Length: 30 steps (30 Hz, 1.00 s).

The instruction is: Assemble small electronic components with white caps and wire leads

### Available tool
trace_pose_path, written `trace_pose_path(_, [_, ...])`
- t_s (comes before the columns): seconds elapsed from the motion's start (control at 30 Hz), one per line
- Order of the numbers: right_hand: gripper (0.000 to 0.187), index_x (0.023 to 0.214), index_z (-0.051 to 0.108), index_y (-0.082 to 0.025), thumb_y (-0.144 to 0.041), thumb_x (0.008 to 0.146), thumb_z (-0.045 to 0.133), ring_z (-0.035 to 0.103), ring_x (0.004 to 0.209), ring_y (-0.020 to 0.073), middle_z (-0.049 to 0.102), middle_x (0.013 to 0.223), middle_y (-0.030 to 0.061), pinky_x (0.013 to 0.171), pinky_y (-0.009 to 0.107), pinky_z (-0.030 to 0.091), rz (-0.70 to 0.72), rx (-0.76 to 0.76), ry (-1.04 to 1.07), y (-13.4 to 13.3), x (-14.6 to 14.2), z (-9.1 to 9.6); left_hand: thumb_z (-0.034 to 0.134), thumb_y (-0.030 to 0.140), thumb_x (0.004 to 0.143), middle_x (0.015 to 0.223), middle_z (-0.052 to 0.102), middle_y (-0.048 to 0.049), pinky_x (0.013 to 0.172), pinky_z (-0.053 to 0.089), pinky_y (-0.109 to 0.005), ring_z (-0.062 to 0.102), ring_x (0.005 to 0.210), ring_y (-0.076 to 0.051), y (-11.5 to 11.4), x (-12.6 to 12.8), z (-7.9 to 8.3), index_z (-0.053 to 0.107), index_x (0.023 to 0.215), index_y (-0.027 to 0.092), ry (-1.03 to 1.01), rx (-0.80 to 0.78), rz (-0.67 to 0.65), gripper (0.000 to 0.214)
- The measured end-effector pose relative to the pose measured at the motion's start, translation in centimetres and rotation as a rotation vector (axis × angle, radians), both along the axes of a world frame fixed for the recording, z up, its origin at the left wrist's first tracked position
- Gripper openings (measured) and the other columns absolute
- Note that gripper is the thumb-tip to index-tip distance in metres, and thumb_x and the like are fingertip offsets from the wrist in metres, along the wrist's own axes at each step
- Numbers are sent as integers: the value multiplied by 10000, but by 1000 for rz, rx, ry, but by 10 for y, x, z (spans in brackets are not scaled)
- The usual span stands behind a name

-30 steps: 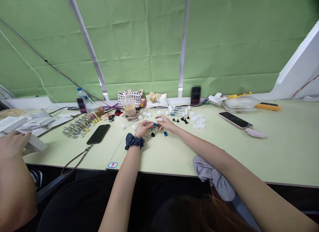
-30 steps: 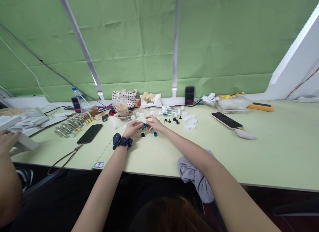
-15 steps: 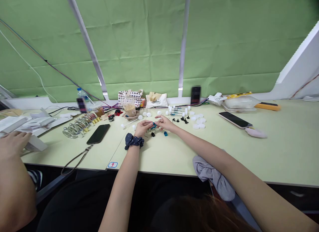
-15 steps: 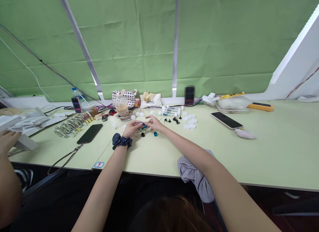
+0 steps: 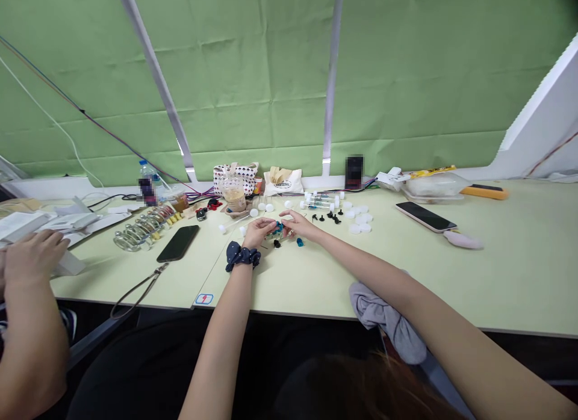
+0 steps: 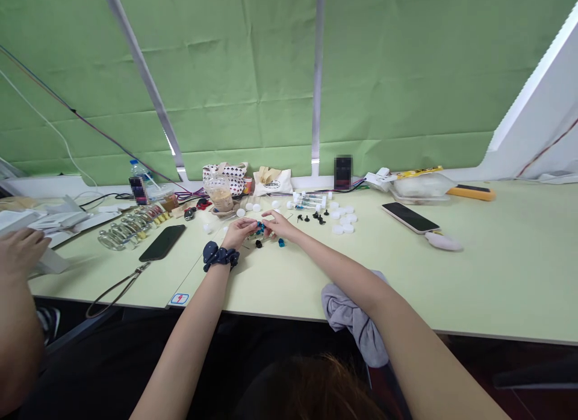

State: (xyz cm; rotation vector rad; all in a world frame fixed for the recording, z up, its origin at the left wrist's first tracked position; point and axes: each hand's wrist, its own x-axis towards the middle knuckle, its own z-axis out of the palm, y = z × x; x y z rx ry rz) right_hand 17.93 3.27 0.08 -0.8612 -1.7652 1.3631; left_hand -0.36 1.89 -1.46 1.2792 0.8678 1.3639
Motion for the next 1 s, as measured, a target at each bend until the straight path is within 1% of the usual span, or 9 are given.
trace_pose_path(0.13, [379, 1123, 445, -223, -351, 809, 613, 618, 639, 120, 611, 688, -22, 460, 174, 490, 8, 48, 26, 3, 1, -2, 817, 368, 531, 777, 706, -65, 812, 501, -367, 664, 715, -179, 0, 0, 0, 654, 806, 123, 23, 4, -13, 403])
trace_pose_path(0.27, [390, 1136, 447, -214, -360, 810, 602, 616, 611, 114, 619, 700, -18, 473, 185, 490, 43, 53, 35, 6, 4, -4, 802, 373, 560, 776, 703, -62, 781, 501, -349, 657, 713, -176, 0, 0, -1, 650, 811, 131, 59, 32, -20, 381])
trace_pose_path(0.4, [334, 1039, 526, -176, -332, 767, 643, 587, 570, 104, 629, 705, 0, 450, 179, 460, 81, 111, -2, 7, 4, -6, 765, 425, 601, 776, 695, -78, 736, 494, -335, 639, 720, -187, -1, 4, -1, 654, 807, 142, 193, 125, 33, 367])
trace_pose_path(0.5, [217, 930, 568, -145, -273, 767, 632, 512, 490, 70, 635, 682, 12, 424, 166, 416, 66, 149, -18, 9, 3, -8, 706, 483, 651, 778, 680, -79, 749, 474, -347, 611, 760, -207, -3, 5, 1, 663, 748, 164, 465, 259, 246, 335])
trace_pose_path(0.6, [163, 915, 563, -145, -212, 774, 609, 464, 460, 53, 648, 706, 22, 423, 167, 407, -54, 125, 25, 12, 2, -9, 626, 497, 727, 908, 663, -86, 877, 409, -405, 553, 965, -264, -5, 1, 3, 678, 792, 198, 809, 343, 579, 311])
trace_pose_path(0.67, [158, 925, 548, -153, -172, 775, 593, 472, 472, 54, 656, 759, 33, 427, 172, 417, -150, 95, 60, 14, 2, -8, 616, 470, 743, 1058, 614, -105, 925, 356, -460, 469, 1098, -314, -5, -4, 1, 670, 923, 216, 988, 294, 794, 316])
trace_pose_path(0.73, [170, 938, 539, -159, -138, 774, 577, 492, 499, 61, 653, 801, 42, 434, 176, 428, -224, 69, 86, 14, 4, -5, 632, 430, 732, 1173, 541, -132, 914, 337, -502, 406, 1150, -357, -4, -8, -2, 625, 1071, 228, 1115, 171, 919, 395])
trace_pose_path(0.87, [205, 979, 536, -173, -113, 783, 522, 489, 520, 69, 626, 802, 34, 417, 169, 413, -281, 15, 120, 14, 7, -2, 579, 347, 773, 1218, 490, -164, 897, 328, -518, 382, 1150, -370, -1, -15, -11, 546, 1195, 218, 1253, -28, 910, 443])
trace_pose_path(1.0, [223, 966, 535, -209, -130, 759, 519, 422, 502, 62, 574, 793, -3, 378, 154, 363, -346, -58, 132, 17, 7, -2, 538, 268, 789, 1194, 506, -173, 880, 339, -509, 398, 1124, -363, 0, -17, -14, 551, 1165, 204, 1301, -71, 844, 382])
